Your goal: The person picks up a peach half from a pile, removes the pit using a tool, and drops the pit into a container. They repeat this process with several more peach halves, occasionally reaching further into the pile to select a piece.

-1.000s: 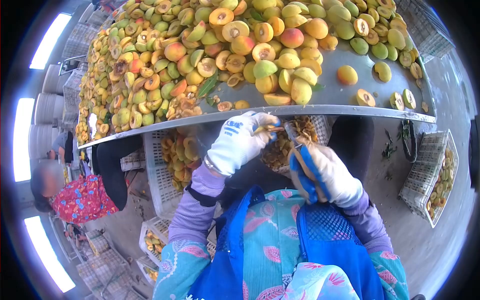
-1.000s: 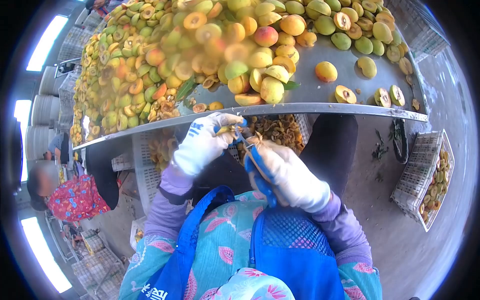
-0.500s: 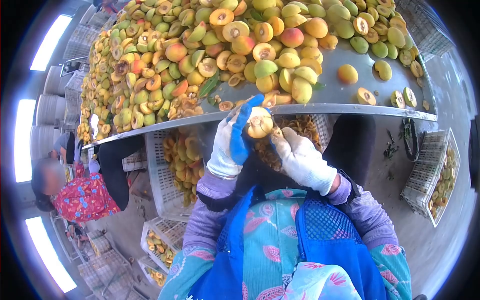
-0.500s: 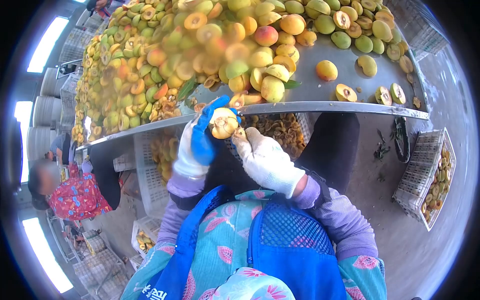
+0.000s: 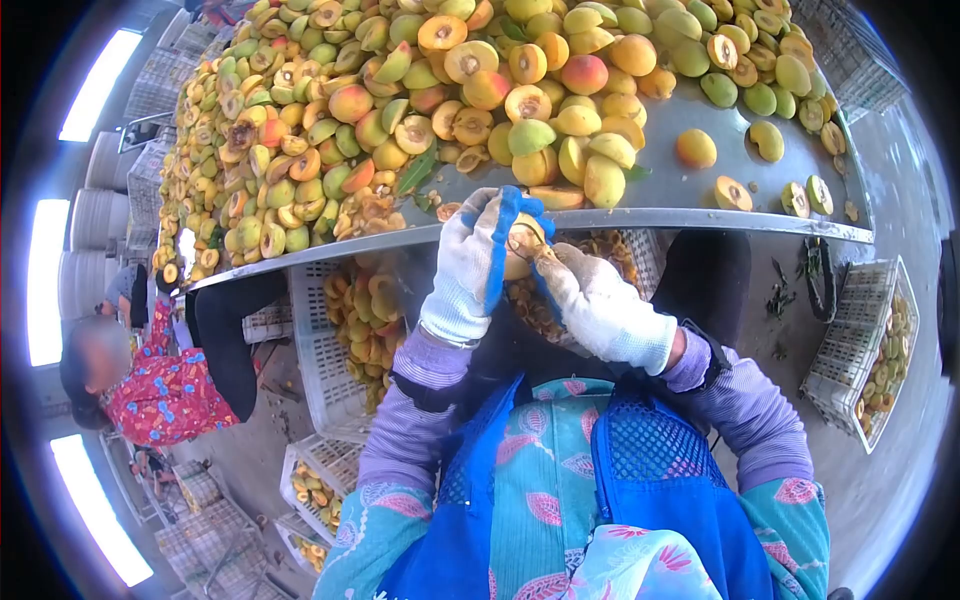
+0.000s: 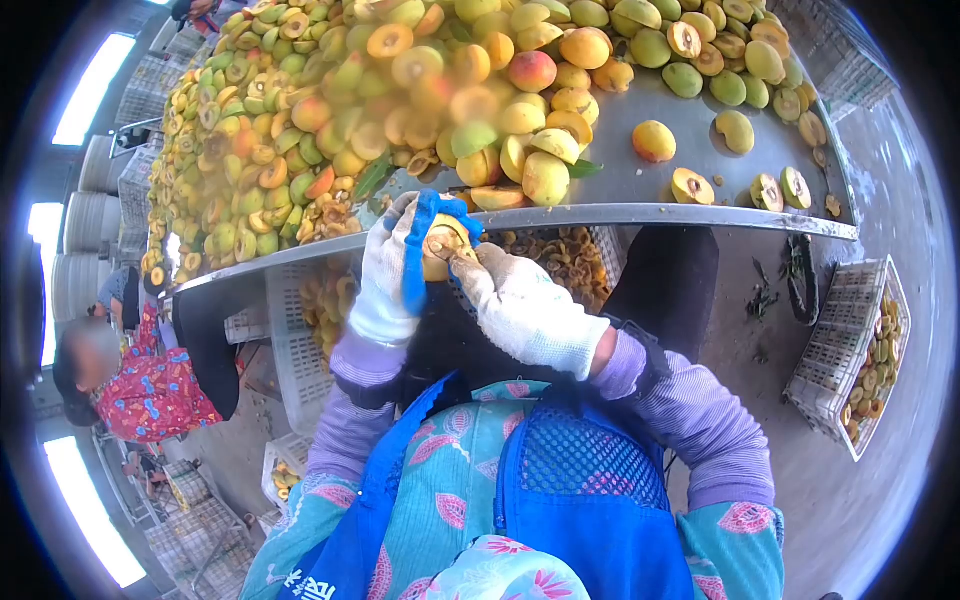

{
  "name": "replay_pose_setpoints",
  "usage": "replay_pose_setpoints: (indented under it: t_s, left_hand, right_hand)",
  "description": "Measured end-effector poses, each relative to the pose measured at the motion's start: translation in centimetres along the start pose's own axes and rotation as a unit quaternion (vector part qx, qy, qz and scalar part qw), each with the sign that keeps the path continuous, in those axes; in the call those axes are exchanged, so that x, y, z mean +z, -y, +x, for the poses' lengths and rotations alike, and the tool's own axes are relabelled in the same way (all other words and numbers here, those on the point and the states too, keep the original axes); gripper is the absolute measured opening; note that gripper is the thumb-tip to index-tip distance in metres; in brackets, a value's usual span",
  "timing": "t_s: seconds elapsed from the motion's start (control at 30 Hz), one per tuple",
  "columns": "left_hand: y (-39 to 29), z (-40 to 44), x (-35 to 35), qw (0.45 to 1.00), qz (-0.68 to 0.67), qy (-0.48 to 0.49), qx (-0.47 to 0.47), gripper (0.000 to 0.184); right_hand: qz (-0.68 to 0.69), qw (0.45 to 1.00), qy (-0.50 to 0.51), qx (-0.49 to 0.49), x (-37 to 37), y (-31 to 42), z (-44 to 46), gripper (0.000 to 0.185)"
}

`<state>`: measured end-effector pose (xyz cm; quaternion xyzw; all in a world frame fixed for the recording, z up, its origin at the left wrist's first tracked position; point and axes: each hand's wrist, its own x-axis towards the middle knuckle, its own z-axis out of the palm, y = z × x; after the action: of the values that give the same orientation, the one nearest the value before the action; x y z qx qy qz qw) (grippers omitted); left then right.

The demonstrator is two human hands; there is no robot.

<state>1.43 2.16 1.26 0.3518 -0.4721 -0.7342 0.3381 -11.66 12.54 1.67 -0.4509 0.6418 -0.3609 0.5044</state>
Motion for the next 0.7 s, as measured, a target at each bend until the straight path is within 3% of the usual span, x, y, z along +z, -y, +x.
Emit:
replay_pose_setpoints:
  t_s: [0.07,0.17,0.27,0.3,0.37,0.43,0.47,0.5,0.57,0.63,0.7]
  left_hand:
    - [0.3,0.2,-0.2,1.0,-0.015,-0.001,0.001,0.024]
    - [0.7,0.6,0.0,1.0,-0.017,-0.011,0.01,0.021]
    - [1.8,0.9,1.3,0.997,-0.01,-0.048,0.066,0.021]
    - [2.2,0.9,1.6,0.99,-0.013,-0.082,0.112,0.021]
    - [2.4,1.1,0.9,0.987,0.023,-0.108,0.118,0.02]
    - [0.8,1.6,-0.2,0.959,0.229,0.08,0.146,0.02]
    - [-0.4,1.3,0.2,0.996,0.012,0.035,-0.082,0.021]
    - [-0.4,1.5,0.3,0.996,0.011,0.033,-0.079,0.021]
    - [-0.5,2.1,0.3,0.997,0.043,0.051,-0.039,0.023]
    - [-0.9,3.4,-0.4,0.979,0.116,0.145,-0.084,0.024]
    - [-2.1,3.7,0.7,0.971,0.204,0.111,-0.059,0.023]
  right_hand:
    - [-0.008,0.999,0.015,-0.028,-0.2,-0.1,0.1,0.045]
    - [0.052,0.998,0.045,0.013,0.8,0.1,0.2,0.044]
    - [0.273,0.962,-0.019,-0.021,4.1,-2.8,0.8,0.04]
    - [0.273,0.962,-0.019,-0.022,3.7,-2.6,0.9,0.04]
    - [0.215,0.976,-0.002,-0.036,3.2,-2.4,0.9,0.039]
    - [0.188,0.979,-0.034,-0.07,3.6,-2.3,0.6,0.041]
    - [0.334,0.942,0.028,0.023,3.6,-1.1,-0.2,0.044]
    - [0.469,0.871,0.088,0.115,3.8,-0.4,-0.5,0.048]
    - [0.597,0.774,0.154,0.144,3.9,0.2,-0.2,0.057]
    - [0.508,0.843,0.098,0.147,3.9,0.0,-0.3,0.052]
    - [0.496,0.859,0.087,0.095,4.1,-0.1,0.5,0.054]
